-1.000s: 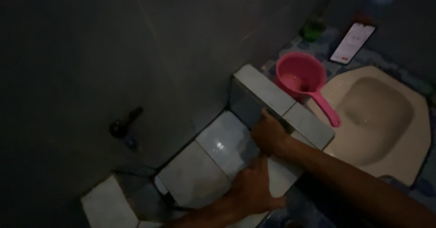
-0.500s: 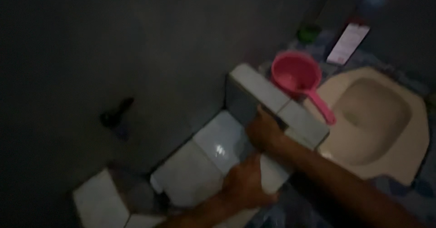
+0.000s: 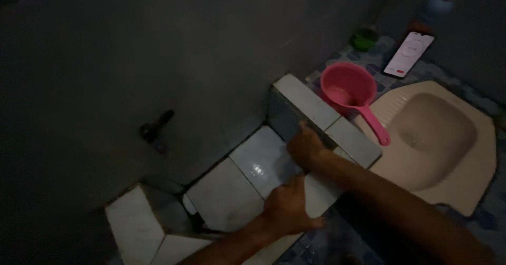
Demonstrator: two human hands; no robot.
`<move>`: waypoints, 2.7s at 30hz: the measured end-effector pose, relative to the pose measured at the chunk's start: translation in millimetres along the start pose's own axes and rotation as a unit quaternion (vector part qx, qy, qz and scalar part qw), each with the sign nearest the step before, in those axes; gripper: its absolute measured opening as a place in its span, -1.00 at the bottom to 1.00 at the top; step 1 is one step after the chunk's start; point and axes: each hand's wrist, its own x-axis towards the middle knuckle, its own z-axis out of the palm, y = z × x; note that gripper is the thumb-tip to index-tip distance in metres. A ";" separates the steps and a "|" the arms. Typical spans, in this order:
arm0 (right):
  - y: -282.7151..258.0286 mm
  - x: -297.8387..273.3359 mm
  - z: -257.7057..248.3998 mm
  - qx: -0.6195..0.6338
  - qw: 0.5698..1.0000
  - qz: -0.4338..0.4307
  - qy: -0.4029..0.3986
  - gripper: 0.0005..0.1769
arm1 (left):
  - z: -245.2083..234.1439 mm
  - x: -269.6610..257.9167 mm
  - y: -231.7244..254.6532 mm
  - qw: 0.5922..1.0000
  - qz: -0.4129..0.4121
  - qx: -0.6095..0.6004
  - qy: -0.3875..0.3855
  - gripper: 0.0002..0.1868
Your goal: The person scrubs the grout and tiles of a low bathroom wall using a small blue sponge.
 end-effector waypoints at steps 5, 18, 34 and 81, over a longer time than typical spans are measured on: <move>7.7 -10.2 -28.3 0.009 0.994 -0.051 -0.098 -0.62 | 11.1 -5.0 -9.8 0.997 0.050 -0.009 0.055 0.37; 5.9 23.8 -2.6 0.038 0.987 -0.083 -0.133 -0.56 | -4.9 1.7 -1.9 0.999 0.001 -0.027 -0.046 0.44; 36.5 -17.4 -75.0 0.017 0.970 -0.128 -0.204 -0.49 | 14.0 -0.5 4.3 0.996 -0.068 -0.061 -0.023 0.32; 21.6 32.8 -45.1 0.076 0.940 -0.235 -0.237 -0.53 | 47.1 4.4 33.8 0.985 -0.147 -0.033 0.080 0.21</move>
